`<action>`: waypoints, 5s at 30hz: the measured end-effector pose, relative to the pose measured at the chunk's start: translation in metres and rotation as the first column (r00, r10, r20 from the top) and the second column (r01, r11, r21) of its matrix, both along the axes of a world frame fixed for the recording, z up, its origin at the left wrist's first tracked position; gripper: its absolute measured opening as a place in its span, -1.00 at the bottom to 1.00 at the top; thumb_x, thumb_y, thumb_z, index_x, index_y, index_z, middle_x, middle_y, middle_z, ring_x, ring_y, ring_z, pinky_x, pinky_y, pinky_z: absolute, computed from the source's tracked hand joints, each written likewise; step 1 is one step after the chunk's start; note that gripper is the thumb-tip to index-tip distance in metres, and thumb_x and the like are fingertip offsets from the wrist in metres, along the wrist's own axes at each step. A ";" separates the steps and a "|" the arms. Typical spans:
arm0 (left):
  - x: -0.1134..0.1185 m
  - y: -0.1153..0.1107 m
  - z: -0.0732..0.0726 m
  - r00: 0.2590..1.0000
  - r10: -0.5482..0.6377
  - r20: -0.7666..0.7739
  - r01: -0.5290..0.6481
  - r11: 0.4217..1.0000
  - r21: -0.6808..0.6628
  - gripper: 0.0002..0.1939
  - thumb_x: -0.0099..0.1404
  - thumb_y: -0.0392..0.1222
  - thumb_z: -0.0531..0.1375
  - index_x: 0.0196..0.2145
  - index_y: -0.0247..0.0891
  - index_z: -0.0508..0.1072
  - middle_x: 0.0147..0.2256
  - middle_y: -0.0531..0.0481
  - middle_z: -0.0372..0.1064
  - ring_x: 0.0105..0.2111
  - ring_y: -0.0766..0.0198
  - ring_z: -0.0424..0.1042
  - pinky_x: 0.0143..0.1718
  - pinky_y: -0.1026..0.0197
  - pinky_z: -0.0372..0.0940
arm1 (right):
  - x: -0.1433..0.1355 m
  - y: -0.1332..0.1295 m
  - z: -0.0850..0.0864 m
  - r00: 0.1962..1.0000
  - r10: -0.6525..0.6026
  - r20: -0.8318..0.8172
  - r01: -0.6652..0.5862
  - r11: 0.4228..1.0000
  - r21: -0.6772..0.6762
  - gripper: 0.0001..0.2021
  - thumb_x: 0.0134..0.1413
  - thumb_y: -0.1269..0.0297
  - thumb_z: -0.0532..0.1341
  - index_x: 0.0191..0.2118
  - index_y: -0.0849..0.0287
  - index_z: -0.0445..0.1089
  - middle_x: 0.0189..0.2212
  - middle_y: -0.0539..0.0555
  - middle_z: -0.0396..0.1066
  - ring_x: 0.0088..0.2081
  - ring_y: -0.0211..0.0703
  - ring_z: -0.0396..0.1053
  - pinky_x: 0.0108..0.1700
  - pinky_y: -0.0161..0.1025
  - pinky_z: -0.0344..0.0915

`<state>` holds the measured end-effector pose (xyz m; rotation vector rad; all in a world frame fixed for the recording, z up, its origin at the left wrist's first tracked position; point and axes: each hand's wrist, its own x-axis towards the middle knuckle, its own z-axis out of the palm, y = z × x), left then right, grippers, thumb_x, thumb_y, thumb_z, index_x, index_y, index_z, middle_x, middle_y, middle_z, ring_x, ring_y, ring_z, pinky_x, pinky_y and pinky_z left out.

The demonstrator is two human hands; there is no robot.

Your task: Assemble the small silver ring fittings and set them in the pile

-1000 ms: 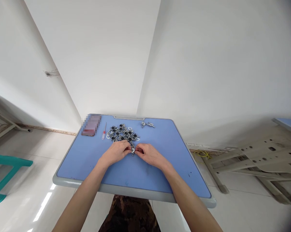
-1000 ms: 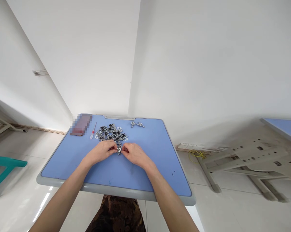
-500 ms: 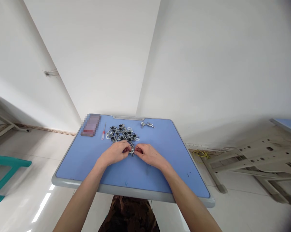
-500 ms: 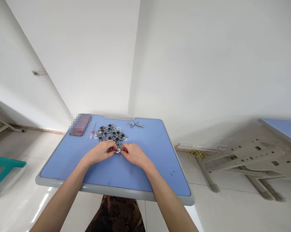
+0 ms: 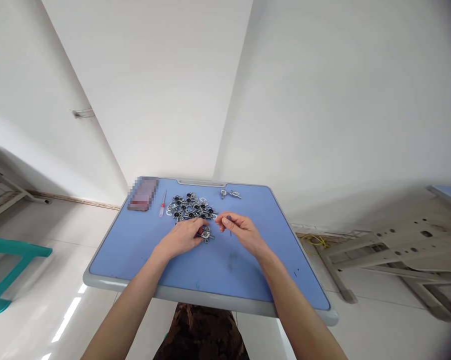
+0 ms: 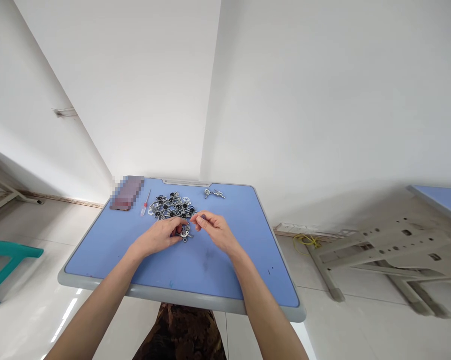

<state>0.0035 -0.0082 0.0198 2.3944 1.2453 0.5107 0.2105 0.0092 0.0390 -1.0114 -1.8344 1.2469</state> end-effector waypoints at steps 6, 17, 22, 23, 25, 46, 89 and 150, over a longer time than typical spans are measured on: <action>0.003 0.000 0.001 0.997 0.004 -0.071 -0.002 1.000 0.025 -0.73 0.22 -0.32 0.09 -0.10 -0.21 0.31 -0.28 0.01 0.34 -0.26 0.24 0.35 -0.29 0.27 0.21 | -0.006 -0.004 0.000 0.996 -0.079 0.036 0.076 0.994 0.079 -0.61 0.18 -0.01 -0.04 -0.40 0.16 0.35 -0.33 0.06 0.28 -0.41 -0.27 0.16 -0.33 -0.29 0.20; 0.006 -0.001 0.004 0.993 0.013 -0.114 -0.007 0.998 0.056 -0.77 0.22 -0.32 0.07 -0.15 -0.21 0.33 -0.32 0.01 0.33 -0.29 0.25 0.35 -0.33 0.28 0.20 | -0.020 -0.005 -0.012 0.951 -0.055 -0.304 0.005 0.986 -0.164 -0.74 0.15 0.04 0.06 -0.35 0.15 0.19 -0.40 -0.01 0.23 -0.48 -0.33 0.23 -0.40 -0.28 0.26; 0.006 0.000 0.003 0.994 0.013 -0.107 -0.006 0.998 0.065 -0.82 0.23 -0.29 0.09 -0.18 -0.22 0.32 -0.32 0.02 0.33 -0.30 0.26 0.34 -0.34 0.29 0.18 | -0.022 -0.005 -0.019 0.971 -0.015 -0.237 0.009 1.000 -0.029 -0.80 0.17 0.13 0.04 -0.26 0.15 0.21 -0.35 0.02 0.24 -0.40 -0.28 0.27 -0.31 -0.23 0.30; 0.006 0.001 0.002 0.994 0.017 -0.110 -0.009 0.997 0.070 -0.83 0.23 -0.29 0.09 -0.19 -0.22 0.32 -0.33 0.02 0.33 -0.31 0.26 0.34 -0.34 0.29 0.18 | -0.023 -0.006 -0.020 0.980 -0.019 -0.198 0.021 1.000 0.005 -0.82 0.17 0.15 0.04 -0.26 0.15 0.21 -0.36 0.02 0.24 -0.40 -0.28 0.27 -0.31 -0.24 0.30; 0.006 0.001 0.001 0.992 0.025 -0.120 -0.016 0.997 0.075 -0.87 0.23 -0.28 0.09 -0.23 -0.23 0.32 -0.34 0.02 0.32 -0.32 0.26 0.33 -0.35 0.29 0.17 | -0.024 -0.007 -0.020 0.991 -0.029 -0.133 0.038 0.997 0.063 -0.85 0.18 0.19 0.02 -0.25 0.15 0.21 -0.38 0.01 0.25 -0.41 -0.29 0.26 -0.31 -0.25 0.29; 0.005 0.000 0.000 0.998 0.022 -0.057 -0.018 0.998 0.062 -0.92 0.22 -0.29 0.09 -0.28 -0.24 0.29 -0.32 0.00 0.34 -0.34 0.25 0.34 -0.36 0.28 0.18 | -0.025 -0.010 -0.022 0.998 0.021 0.051 -0.037 0.947 0.318 -0.81 0.22 0.29 -0.02 -0.12 0.10 0.27 -0.30 0.07 0.28 -0.32 -0.21 0.30 -0.22 -0.21 0.32; 0.006 0.000 0.001 0.994 0.039 -0.099 -0.035 0.998 0.045 -0.93 0.26 -0.24 0.07 -0.30 -0.25 0.31 -0.34 0.00 0.34 -0.35 0.24 0.36 -0.36 0.26 0.20 | -0.034 -0.016 -0.029 0.992 -0.116 -0.050 0.126 0.924 0.362 -0.77 0.17 0.28 0.09 -0.05 0.08 0.19 -0.35 0.04 0.38 -0.32 -0.20 0.37 -0.24 -0.18 0.38; 0.000 0.000 0.003 1.000 0.005 0.029 -0.005 1.000 -0.024 -0.89 0.21 -0.36 0.07 -0.34 -0.22 0.36 -0.36 0.06 0.35 -0.37 0.31 0.33 -0.36 0.32 0.16 | -0.014 -0.008 -0.011 0.833 0.029 0.553 -0.094 0.991 0.091 -0.82 -0.05 0.24 0.20 -0.27 0.13 0.30 -0.63 -0.14 0.12 -0.56 -0.32 0.10 -0.51 -0.36 -0.04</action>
